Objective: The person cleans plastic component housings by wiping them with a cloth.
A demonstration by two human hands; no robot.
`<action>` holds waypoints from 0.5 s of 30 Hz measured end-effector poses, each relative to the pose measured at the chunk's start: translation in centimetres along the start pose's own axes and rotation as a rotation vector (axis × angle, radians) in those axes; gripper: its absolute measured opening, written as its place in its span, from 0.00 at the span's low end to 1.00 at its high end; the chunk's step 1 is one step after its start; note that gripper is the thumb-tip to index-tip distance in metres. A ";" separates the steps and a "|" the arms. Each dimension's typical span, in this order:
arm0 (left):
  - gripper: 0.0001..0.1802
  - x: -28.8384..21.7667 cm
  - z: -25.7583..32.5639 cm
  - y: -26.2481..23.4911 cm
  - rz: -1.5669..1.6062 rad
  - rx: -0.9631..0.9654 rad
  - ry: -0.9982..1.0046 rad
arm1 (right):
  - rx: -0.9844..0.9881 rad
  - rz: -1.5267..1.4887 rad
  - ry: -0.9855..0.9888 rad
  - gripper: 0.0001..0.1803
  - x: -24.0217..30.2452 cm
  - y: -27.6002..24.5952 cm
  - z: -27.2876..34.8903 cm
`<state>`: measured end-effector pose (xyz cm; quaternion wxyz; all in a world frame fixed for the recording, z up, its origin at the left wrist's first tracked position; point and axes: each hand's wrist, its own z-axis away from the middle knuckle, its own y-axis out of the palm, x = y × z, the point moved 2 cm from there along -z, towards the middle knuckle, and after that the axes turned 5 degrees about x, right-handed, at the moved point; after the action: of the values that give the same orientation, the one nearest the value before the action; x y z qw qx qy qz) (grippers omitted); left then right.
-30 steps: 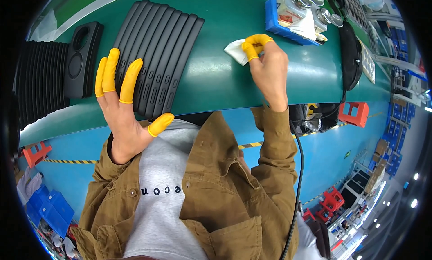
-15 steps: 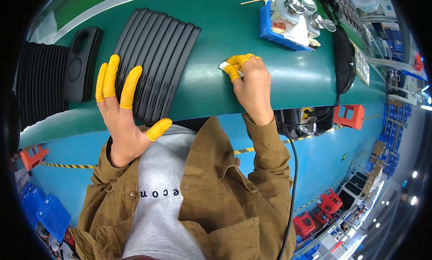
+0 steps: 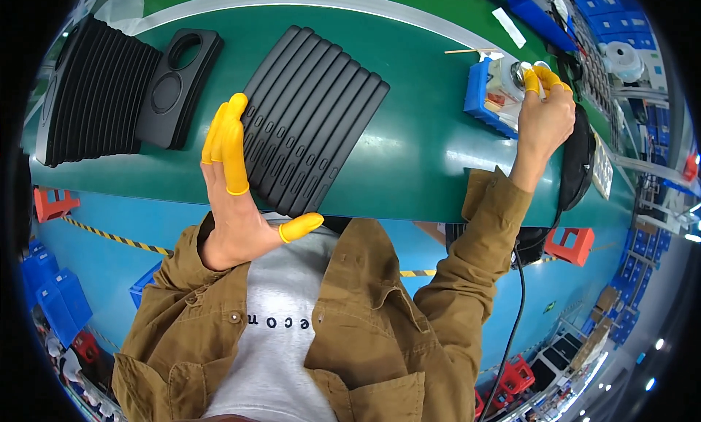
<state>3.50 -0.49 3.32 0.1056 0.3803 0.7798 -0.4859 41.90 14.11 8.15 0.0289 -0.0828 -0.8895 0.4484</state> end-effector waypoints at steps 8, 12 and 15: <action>0.72 0.5 0.1 -0.3 0.024 -0.061 0.000 | 0.267 -0.959 -0.185 0.13 12.7 -6.0 7.1; 0.75 0.7 -0.1 -0.5 0.025 -0.015 -0.022 | 0.285 -0.925 -0.672 0.12 17.9 -7.5 10.8; 0.76 0.6 0.0 -0.8 -0.001 0.020 -0.034 | 0.150 -0.749 -0.533 0.11 17.1 -4.4 7.3</action>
<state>2.55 -0.38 3.57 0.1151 0.3727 0.7732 -0.5000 23.62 8.73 6.97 -0.0349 0.3644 -0.7998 0.4758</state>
